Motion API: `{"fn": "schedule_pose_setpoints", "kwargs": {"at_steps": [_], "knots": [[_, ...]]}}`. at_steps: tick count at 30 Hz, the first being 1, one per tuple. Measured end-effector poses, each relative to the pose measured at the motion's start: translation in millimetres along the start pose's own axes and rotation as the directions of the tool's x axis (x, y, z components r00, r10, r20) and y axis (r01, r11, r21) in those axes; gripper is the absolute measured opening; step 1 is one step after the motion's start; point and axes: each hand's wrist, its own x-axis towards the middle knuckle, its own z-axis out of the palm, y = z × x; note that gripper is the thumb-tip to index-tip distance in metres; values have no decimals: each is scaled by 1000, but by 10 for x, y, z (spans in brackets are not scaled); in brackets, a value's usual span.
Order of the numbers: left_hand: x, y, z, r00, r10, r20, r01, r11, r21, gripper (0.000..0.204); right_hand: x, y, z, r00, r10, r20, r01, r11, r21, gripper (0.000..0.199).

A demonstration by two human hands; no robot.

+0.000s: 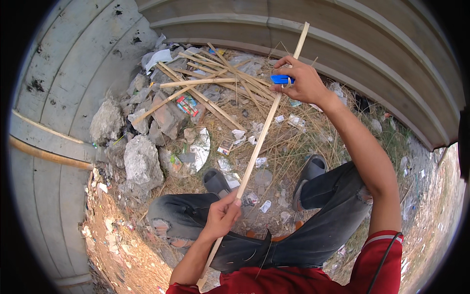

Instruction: The person sits on the ground and uses a blue utility knife to shave thin strips of bamboo. They hold the bamboo stick in one hand and scrape the blade along its length to remove the outer layer, occasionally switching to a larger knife to split the stick.

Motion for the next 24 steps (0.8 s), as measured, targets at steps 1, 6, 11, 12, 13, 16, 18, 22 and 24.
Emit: {"fn": "schedule_pose_setpoints", "kwargs": {"at_steps": [1, 6, 11, 12, 13, 16, 18, 22, 24], "knots": [[17, -13, 6, 1000, 11, 10, -11, 1000, 8, 45, -20, 128, -1, 997, 5, 82, -1, 999, -43, 19], [22, -41, 29, 1000, 5, 11, -5, 1000, 10, 45, 29, 174, -113, 892, 358, 277, -383, 923, 41, 22], [13, -55, 10, 1000, 14, 4, -14, 1000, 9, 44, 82, 328, -171, 813, 573, 106, -553, 700, 453, 30], [15, -61, -1, 1000, 16, -9, -16, 1000, -23, 43, 78, 321, -188, 787, 614, 60, -558, 667, 493, 31], [25, -66, -16, 1000, 17, -23, -18, 998, -55, 43, 58, 316, -238, 700, 705, 114, -676, 604, 422, 41], [62, -64, -46, 998, 54, -38, -62, 972, -225, 41, -3, 174, -278, 627, 728, 279, -740, 668, -81, 51], [87, -30, -47, 996, 72, -43, -82, 951, -298, 41, -108, 76, -216, 618, 668, 414, -654, 729, -202, 54], [129, 30, -39, 996, 70, -60, -87, 928, -361, 42, -205, -353, -86, 625, 523, 579, -437, 849, -296, 42], [159, 55, -20, 992, 78, -95, -109, 918, -381, 42, -152, -713, -26, 635, 466, 616, -449, 872, -196, 36]]}}
